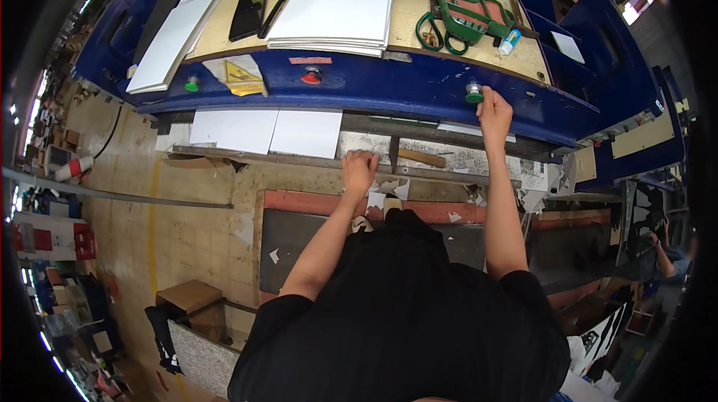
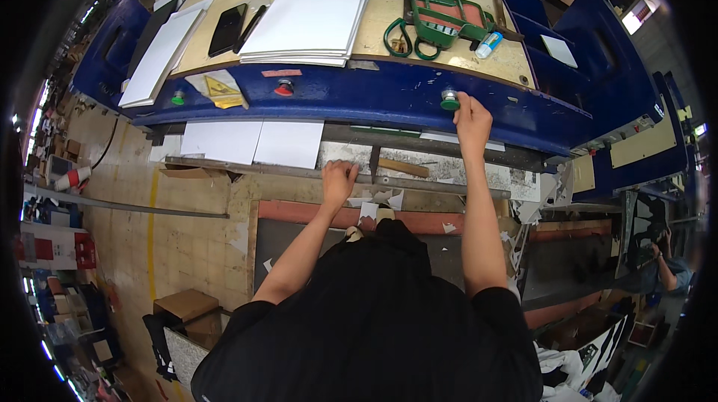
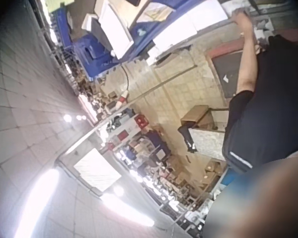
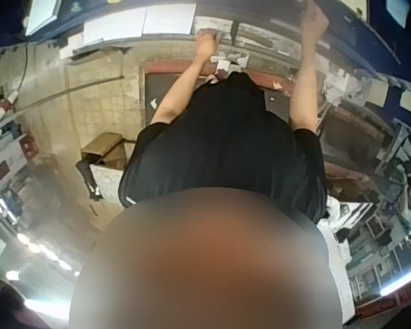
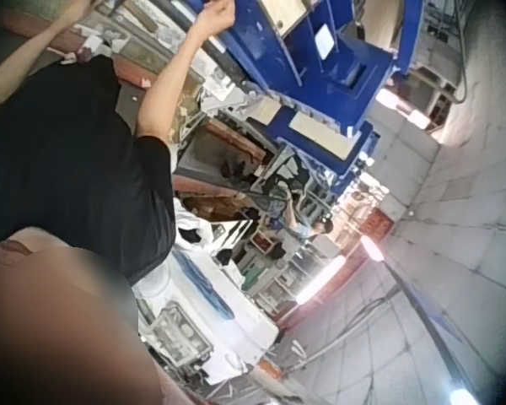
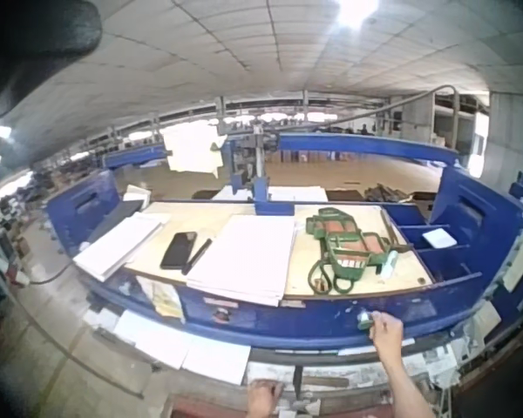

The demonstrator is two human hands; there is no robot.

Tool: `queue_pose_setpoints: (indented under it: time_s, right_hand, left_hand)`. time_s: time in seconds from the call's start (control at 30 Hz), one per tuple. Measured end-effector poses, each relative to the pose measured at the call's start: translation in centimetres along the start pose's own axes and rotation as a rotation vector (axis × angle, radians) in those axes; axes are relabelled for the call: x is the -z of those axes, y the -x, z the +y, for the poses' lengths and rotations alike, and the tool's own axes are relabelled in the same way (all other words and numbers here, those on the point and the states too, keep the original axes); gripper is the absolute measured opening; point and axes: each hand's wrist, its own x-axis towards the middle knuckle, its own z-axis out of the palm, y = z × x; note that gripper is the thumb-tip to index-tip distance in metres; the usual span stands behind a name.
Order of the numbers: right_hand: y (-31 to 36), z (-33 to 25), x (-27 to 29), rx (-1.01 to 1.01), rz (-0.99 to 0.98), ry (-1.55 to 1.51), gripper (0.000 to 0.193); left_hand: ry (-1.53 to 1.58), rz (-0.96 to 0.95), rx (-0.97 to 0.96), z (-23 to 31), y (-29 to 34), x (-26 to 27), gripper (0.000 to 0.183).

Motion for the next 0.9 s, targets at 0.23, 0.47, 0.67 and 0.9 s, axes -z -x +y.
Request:
queue_pose_setpoints:
  time_s: [0.23, 0.47, 0.67, 0.9]
  right_hand:
    - [0.2, 2.6, 0.3, 0.016, -0.052, -0.013, 0.043]
    - [9.5, 2.4, 0.2, -0.082, -0.232, 0.301, 0.042]
    - [20.0, 10.2, 0.7, 0.378, -0.215, 0.749, 0.050]
    - [17.6, 10.7, -0.9, 0.129, -0.301, 0.804, 0.052]
  left_hand:
    - [-0.017, -0.038, -0.055, -0.2, -2.7, -0.7, 0.027]
    - [-0.010, -0.002, -0.082, -1.3, -1.5, 0.6, 0.026]
    - [-0.048, -0.010, -0.100, -0.6, -1.0, 1.0, 0.025]
    - [-0.088, -0.053, -0.090, -0.1, -1.5, 1.0, 0.022]
